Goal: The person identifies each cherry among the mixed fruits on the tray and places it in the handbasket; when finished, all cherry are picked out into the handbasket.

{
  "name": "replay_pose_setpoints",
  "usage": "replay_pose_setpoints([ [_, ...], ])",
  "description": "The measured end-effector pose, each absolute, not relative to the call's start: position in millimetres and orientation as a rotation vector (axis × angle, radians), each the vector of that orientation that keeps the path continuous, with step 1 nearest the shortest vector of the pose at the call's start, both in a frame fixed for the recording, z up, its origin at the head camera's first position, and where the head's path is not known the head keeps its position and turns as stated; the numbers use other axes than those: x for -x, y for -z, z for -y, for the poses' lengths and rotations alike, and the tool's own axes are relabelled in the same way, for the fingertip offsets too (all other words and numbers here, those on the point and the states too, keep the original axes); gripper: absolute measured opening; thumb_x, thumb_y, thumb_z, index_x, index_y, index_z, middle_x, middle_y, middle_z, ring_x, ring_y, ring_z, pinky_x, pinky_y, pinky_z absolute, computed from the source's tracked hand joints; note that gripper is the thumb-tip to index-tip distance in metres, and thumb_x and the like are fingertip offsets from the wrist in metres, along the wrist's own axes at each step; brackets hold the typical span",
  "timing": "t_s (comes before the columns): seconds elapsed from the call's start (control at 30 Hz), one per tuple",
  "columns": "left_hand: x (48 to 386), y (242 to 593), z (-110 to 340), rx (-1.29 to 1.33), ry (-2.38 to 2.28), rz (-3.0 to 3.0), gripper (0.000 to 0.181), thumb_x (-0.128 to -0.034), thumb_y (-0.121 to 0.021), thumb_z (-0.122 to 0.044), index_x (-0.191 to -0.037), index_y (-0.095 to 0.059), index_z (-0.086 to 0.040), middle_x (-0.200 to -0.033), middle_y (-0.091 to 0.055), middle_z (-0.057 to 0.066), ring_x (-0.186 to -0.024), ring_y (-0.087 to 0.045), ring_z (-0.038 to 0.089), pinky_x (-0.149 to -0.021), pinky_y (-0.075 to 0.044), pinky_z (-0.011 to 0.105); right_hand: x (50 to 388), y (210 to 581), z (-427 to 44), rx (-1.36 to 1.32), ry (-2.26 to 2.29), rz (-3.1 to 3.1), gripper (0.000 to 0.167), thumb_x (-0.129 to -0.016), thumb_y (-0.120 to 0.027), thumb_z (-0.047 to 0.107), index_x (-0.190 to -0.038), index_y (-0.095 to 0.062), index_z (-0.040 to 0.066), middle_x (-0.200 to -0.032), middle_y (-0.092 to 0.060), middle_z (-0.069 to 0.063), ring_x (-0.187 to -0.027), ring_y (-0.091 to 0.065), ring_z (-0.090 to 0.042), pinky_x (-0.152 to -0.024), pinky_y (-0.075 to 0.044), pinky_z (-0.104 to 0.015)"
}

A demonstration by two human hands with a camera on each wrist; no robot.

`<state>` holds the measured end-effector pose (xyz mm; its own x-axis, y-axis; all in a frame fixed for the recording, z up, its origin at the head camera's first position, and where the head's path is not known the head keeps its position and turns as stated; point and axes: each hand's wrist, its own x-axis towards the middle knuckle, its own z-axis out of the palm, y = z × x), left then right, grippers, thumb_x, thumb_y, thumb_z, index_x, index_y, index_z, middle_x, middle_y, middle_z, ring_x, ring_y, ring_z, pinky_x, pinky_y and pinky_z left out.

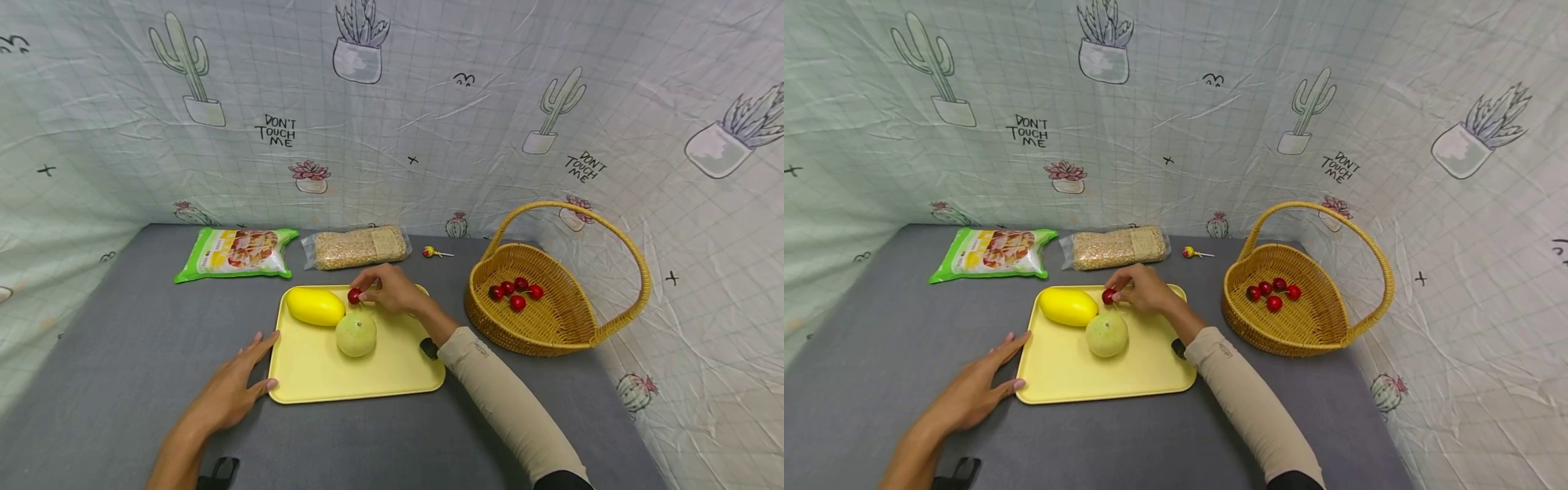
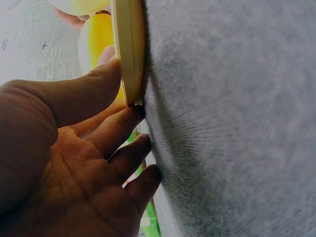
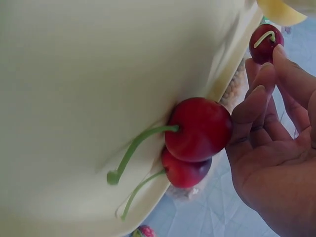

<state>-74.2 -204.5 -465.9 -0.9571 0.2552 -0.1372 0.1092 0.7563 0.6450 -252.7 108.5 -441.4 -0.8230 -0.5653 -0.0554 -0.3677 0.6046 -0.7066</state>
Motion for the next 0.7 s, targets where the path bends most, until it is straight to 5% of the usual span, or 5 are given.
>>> replay_pose_setpoints([
  [0.17,74,466,205,-0.287,-0.973,-2.739,0.084,-0.0934,-0.081,-0.016,-0.165,-0.038,-0.01,-0.169,-0.033,0.03,-0.156,-0.029,0.056,-0.122,-0.024,0.078,248,436,-115,0.73,1.079,-2.581,0.02,-0.099,-0.076,0.012,-0.118,-0.08,0.015,-0.11,-0.079,-0.004,-0.099,-0.068,-0.026,-0.079,-0.052,-0.026],
  [0.43,75,466,205,-0.303,-0.975,-2.741,0.084,-0.0934,-0.081,-0.016,-0.165,-0.038,-0.01,-0.169,-0.033,0.03,-0.156,-0.03,0.055,-0.122,-0.025,0.078,237,430,-127,0.679,1.202,-2.617,0.02,-0.1,-0.075,0.014,-0.119,-0.08,0.019,-0.112,-0.079,-0.003,-0.065,-0.056,-0.022,-0.055,-0.046,-0.024],
  [0.7,75,468,205,-0.311,-0.967,-2.748,0.084,-0.0933,-0.081,-0.015,-0.165,-0.038,-0.01,-0.169,-0.033,0.03,-0.156,-0.03,0.055,-0.122,-0.025,0.077,227,420,-141,0.664,1.257,-2.659,0.022,-0.1,-0.076,0.016,-0.121,-0.079,0.022,-0.114,-0.079,-0.003,-0.063,-0.057,-0.021,-0.055,-0.048,-0.026],
])
